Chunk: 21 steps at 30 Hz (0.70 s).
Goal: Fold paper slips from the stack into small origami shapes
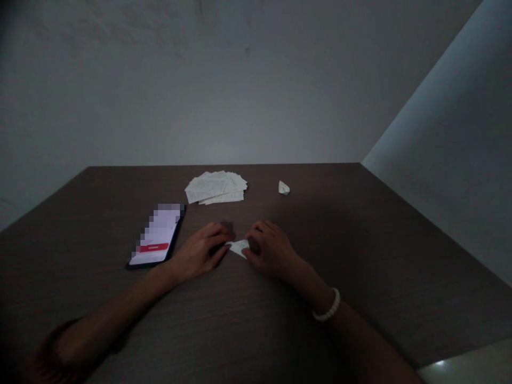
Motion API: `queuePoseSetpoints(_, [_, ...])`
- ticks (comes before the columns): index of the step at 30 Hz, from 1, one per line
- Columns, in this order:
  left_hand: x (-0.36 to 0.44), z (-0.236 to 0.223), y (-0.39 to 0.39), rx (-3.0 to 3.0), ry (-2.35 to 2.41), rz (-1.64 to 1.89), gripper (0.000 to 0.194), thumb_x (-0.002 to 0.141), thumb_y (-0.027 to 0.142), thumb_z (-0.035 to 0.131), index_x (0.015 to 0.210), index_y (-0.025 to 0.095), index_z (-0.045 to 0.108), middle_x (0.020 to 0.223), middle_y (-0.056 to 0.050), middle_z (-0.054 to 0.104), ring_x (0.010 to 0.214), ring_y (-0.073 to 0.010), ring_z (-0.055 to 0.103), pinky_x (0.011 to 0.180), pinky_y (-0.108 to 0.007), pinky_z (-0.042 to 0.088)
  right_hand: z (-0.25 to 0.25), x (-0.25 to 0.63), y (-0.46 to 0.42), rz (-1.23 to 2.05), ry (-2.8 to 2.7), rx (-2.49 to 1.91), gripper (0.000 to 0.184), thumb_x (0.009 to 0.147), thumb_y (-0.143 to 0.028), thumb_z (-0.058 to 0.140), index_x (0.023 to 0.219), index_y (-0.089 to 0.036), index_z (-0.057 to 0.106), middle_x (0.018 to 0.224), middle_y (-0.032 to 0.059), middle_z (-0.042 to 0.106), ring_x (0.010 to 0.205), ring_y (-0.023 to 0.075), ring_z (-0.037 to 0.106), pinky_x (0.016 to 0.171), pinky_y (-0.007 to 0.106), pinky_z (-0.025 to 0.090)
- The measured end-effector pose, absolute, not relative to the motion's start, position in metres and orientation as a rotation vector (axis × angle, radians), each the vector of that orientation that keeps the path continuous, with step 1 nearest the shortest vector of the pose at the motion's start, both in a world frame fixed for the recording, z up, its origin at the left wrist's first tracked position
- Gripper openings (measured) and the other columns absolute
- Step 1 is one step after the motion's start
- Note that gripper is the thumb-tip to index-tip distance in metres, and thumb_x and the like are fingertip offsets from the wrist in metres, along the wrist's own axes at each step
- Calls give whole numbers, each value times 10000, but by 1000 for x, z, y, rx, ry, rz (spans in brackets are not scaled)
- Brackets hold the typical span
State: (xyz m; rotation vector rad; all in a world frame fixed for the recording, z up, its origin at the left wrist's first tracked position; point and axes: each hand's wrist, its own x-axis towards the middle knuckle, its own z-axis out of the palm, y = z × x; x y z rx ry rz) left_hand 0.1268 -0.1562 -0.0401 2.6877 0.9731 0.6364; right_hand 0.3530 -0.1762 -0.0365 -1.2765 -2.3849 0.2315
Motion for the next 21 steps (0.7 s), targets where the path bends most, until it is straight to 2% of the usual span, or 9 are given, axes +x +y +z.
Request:
queuePoseSetpoints(5, [127, -42, -156, 2679, 972, 630, 187, 917, 193, 467, 994, 148, 631, 1009, -94, 563, 952, -230, 519, 842, -385, 464, -35, 352, -173, 263, -2402, -1279, 252, 761, -302, 724, 940, -188, 588, 993, 73, 575, 955, 234, 506, 876, 388, 408])
queuePoseSetpoints(10, [127, -41, -156, 2676, 1011, 603, 227, 909, 199, 478, 1084, 146, 613, 1030, -100, 558, 972, -239, 518, 864, -388, 456, -33, 350, -174, 286, -2387, -1278, 277, 757, -278, 736, 946, -182, 559, 983, 66, 580, 946, 226, 498, 858, 362, 402])
queuePoseSetpoints(17, [127, -39, -156, 2656, 986, 623, 189, 894, 194, 488, 1013, 151, 628, 1009, -94, 543, 957, -236, 511, 852, -397, 456, -33, 352, -176, 247, -2409, -1268, 259, 756, -319, 734, 912, -188, 574, 972, 66, 577, 940, 232, 494, 857, 366, 384])
queuePoseSetpoints(21, [127, -39, -156, 2659, 982, 609, 196, 901, 189, 476, 1020, 152, 627, 1002, -91, 547, 948, -233, 512, 845, -393, 454, -33, 352, -176, 276, -2389, -1240, 281, 731, -279, 756, 891, -187, 545, 916, 43, 588, 880, 209, 501, 806, 334, 378])
